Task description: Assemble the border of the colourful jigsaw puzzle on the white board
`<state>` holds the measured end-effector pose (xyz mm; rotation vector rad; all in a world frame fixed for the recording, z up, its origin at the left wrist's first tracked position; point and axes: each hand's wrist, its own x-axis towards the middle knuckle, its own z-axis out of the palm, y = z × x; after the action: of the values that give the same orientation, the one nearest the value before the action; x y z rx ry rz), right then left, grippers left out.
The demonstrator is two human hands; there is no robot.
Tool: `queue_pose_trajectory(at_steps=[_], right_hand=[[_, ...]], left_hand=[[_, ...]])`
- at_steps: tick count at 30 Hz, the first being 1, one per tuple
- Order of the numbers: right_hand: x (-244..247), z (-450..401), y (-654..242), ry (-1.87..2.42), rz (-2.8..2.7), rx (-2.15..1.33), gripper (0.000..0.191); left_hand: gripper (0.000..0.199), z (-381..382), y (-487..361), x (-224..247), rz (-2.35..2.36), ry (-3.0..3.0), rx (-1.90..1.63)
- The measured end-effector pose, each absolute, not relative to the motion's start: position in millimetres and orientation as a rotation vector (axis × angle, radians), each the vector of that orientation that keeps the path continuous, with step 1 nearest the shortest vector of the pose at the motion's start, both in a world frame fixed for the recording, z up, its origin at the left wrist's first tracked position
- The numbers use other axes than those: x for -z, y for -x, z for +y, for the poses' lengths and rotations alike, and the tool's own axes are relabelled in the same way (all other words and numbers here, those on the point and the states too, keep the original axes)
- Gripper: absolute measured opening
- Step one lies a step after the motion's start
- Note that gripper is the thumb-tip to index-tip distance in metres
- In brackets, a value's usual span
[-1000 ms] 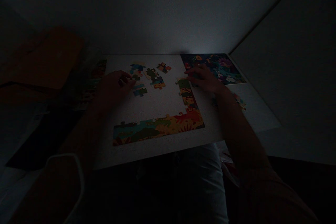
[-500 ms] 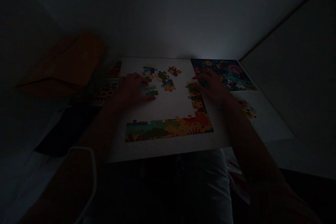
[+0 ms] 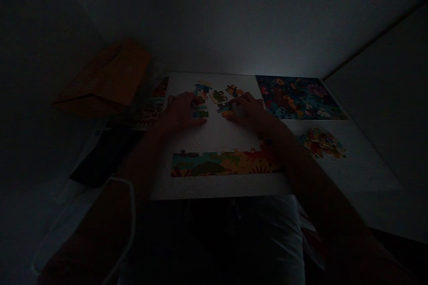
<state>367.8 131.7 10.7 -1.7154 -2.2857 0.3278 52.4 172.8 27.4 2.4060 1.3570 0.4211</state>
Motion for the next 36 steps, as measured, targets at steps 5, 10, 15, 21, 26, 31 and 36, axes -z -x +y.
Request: queue_pose_trajectory(at_steps=[5, 10, 15, 21, 26, 31, 36], right_hand=[[-17, 123, -364, 1.634, -2.356, -0.34, 0.065], [-20, 112, -350, 1.55, -2.416, -0.346, 0.063], [-17, 111, -351, 1.497, -2.431, -0.296, 0.058], [-8, 129, -372, 1.764, -2.13, -0.077, 0.067], [0, 140, -375, 1.809, -2.153, -0.078, 0.069], [-3, 135, -374, 1.793, -2.2, -0.109, 0.058], [-10, 126, -376, 1.713, -2.233, -0.16, 0.04]], left_hand=[[0.061, 173, -51, -27, 1.407, -2.461, -0.415], [0.042, 176, -49, -25, 1.422, -2.46, -0.382], [0.035, 176, -50, -25, 1.44, -2.43, -0.41], [0.036, 177, -50, -23, 1.457, -2.384, -0.469], [0.038, 179, -49, -23, 1.549, -2.31, -0.517], [0.036, 180, -48, -22, 1.555, -2.323, -0.509], [0.039, 181, -49, -20, 1.535, -2.338, -0.517]])
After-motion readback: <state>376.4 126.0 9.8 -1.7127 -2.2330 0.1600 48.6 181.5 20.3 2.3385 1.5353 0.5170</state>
